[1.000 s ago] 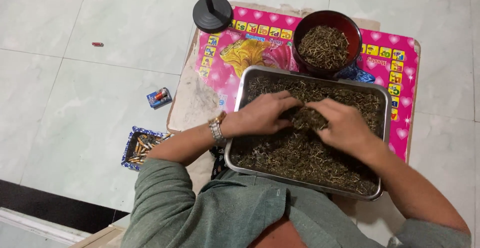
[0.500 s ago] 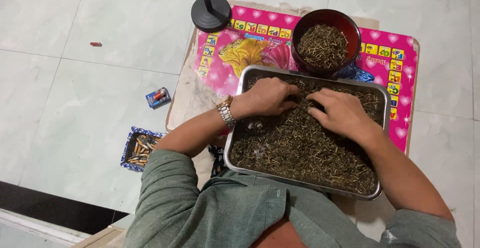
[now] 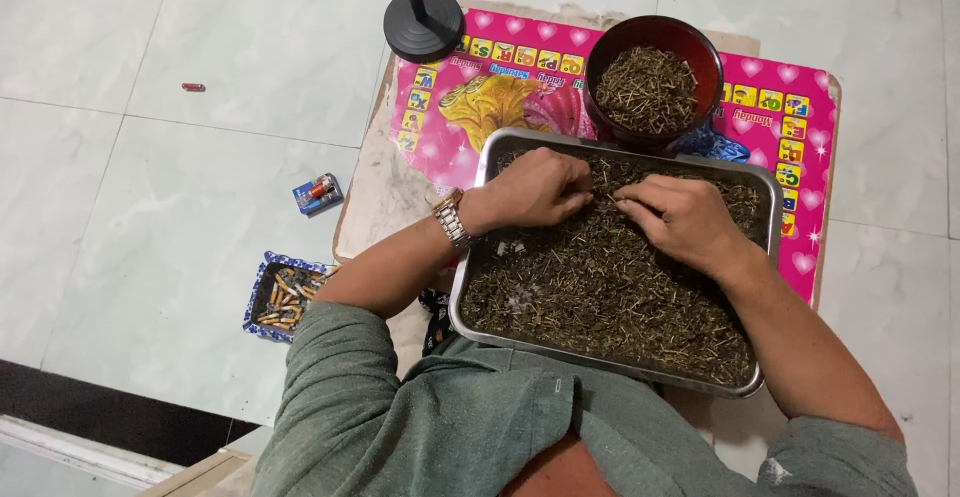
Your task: Sorting through dried tea leaves in a metal tray to remove stems or debris and placing them into a bowl.
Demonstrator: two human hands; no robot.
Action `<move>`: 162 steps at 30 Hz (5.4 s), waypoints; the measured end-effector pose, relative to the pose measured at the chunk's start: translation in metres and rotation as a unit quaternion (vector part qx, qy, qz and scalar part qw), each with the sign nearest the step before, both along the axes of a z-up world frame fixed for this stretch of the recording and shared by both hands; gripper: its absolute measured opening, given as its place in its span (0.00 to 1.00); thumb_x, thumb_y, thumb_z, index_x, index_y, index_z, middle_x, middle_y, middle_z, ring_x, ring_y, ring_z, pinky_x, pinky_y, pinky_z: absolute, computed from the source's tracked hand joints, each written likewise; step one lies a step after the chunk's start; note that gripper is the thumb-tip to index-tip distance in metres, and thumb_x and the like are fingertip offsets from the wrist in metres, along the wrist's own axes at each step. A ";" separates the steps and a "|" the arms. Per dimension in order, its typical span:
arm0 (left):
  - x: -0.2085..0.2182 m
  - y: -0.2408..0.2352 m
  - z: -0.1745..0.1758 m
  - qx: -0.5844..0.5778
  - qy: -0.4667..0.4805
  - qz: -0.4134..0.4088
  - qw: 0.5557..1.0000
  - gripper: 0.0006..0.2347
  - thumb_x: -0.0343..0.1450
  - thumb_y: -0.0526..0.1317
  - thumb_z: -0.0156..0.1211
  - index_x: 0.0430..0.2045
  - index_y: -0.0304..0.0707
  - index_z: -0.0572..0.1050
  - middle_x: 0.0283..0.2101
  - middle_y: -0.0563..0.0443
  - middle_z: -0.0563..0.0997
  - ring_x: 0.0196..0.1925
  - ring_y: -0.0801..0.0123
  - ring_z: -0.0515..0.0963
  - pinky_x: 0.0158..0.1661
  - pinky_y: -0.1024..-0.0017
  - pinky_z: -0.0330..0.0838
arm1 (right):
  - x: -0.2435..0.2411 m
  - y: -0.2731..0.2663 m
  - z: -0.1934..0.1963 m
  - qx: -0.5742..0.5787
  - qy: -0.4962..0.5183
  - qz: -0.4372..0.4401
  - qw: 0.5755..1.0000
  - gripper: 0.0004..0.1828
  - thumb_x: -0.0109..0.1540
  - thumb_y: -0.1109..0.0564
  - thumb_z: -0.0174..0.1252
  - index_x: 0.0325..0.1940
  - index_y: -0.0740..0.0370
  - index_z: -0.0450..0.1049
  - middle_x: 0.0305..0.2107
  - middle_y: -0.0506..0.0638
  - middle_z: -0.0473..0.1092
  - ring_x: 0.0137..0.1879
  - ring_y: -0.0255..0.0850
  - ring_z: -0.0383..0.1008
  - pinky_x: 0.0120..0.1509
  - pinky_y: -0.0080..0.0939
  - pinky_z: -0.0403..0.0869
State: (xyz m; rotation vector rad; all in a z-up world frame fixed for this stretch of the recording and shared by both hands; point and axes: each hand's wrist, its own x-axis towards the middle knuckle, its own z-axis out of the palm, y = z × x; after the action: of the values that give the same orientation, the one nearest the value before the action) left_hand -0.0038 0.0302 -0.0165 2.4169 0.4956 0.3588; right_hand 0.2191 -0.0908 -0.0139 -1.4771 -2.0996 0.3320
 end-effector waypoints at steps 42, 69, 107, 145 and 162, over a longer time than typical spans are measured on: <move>-0.008 -0.001 0.002 0.022 -0.052 -0.087 0.995 0.03 0.67 0.33 0.57 0.28 0.41 0.78 0.30 0.51 0.82 0.29 0.68 0.81 0.30 0.74 0.76 | 0.025 0.030 0.052 0.066 -0.024 -0.058 0.996 0.13 0.69 0.62 0.70 0.58 0.66 0.85 0.45 0.58 0.81 0.40 0.42 0.80 0.49 0.45 0.78; -0.010 -0.003 0.004 0.003 0.002 -0.082 0.997 0.09 0.62 0.48 0.70 0.28 0.46 0.81 0.26 0.48 0.84 0.27 0.46 0.83 0.28 0.54 0.77 | 0.004 0.042 -0.008 -0.010 -0.358 0.000 0.934 0.05 0.59 0.50 0.58 0.38 0.43 0.78 0.23 0.38 0.74 0.32 0.41 0.79 0.33 0.43 0.78; -0.008 0.004 -0.026 -0.003 -0.009 -0.058 0.998 0.06 0.63 0.42 0.64 0.22 0.43 0.76 0.23 0.46 0.81 0.27 0.44 0.82 0.29 0.52 0.75 | -0.026 0.034 0.039 -0.297 -0.161 -0.066 0.939 0.09 0.54 0.53 0.63 0.32 0.58 0.84 0.26 0.57 0.80 0.38 0.62 0.81 0.43 0.62 0.78; -0.009 0.000 -0.012 0.122 0.002 -0.053 0.991 0.04 0.61 0.40 0.52 0.20 0.45 0.75 0.23 0.52 0.76 0.20 0.64 0.73 0.16 0.68 0.63 | 0.021 -0.010 0.026 -0.122 -0.136 0.017 0.983 0.09 0.68 0.55 0.61 0.50 0.53 0.84 0.40 0.47 0.81 0.41 0.42 0.80 0.49 0.51 0.79; -0.009 0.006 -0.012 0.123 -0.048 0.096 0.987 0.06 0.64 0.28 0.59 0.25 0.38 0.81 0.29 0.51 0.81 0.22 0.63 0.78 0.20 0.66 0.73 | -0.010 0.040 0.009 -0.045 -0.355 0.029 0.933 0.11 0.66 0.42 0.57 0.49 0.39 0.80 0.34 0.38 0.75 0.38 0.46 0.80 0.27 0.55 0.77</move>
State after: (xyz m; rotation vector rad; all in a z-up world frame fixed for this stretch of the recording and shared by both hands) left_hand -0.0130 0.0364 -0.0288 2.5789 0.6787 0.6497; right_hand 0.2092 -0.0507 -0.0052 -1.7720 -2.7132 -0.1175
